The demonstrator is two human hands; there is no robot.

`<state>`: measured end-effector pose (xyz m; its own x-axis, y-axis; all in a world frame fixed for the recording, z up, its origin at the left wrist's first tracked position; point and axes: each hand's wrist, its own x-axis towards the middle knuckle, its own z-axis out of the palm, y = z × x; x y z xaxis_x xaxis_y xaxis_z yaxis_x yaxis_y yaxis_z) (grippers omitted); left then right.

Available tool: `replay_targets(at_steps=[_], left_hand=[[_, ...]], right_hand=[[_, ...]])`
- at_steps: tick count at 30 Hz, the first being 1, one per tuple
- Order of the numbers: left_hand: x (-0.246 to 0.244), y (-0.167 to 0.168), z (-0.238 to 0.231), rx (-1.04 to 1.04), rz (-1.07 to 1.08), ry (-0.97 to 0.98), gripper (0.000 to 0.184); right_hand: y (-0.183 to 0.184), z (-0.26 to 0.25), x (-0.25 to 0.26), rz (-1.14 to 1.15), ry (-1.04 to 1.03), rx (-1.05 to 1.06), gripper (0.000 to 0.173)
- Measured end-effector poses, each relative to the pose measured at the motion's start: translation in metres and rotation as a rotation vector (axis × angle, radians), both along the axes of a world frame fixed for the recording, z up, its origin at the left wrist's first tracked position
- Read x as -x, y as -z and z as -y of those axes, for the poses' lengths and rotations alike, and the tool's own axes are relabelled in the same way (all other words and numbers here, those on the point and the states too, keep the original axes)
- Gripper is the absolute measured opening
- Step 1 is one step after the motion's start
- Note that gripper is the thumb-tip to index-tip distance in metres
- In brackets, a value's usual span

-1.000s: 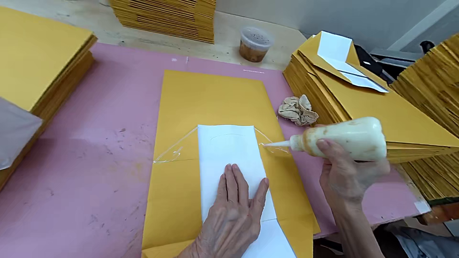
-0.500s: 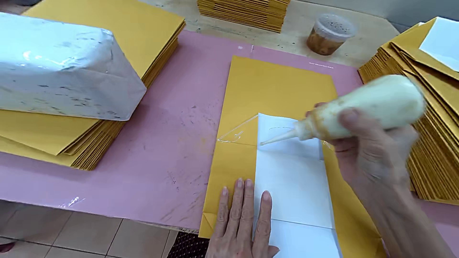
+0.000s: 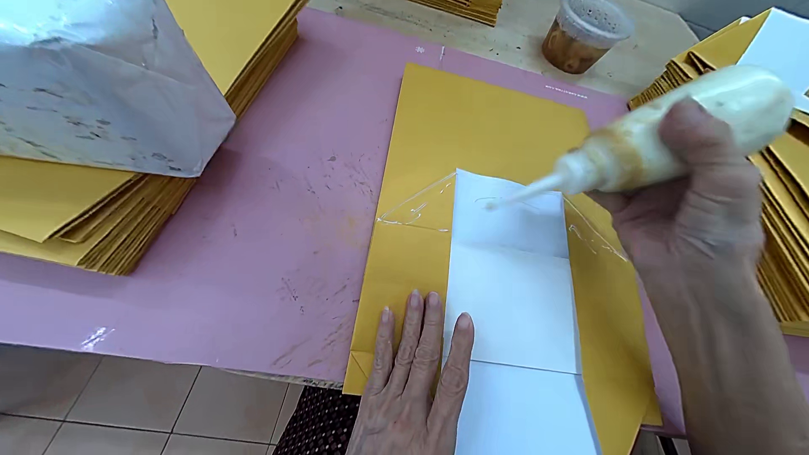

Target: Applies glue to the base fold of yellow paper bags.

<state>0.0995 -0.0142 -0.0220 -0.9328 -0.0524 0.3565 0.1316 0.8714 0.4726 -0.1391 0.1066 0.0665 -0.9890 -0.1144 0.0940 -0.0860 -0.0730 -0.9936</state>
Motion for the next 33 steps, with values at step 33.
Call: replay_targets(at_steps=[33], left_hand=[[0.005,-0.015,-0.073,0.092,-0.054,0.294,0.026]], right_hand=[[0.055,-0.106,-0.144,-0.735,-0.284,-0.227,0.061]])
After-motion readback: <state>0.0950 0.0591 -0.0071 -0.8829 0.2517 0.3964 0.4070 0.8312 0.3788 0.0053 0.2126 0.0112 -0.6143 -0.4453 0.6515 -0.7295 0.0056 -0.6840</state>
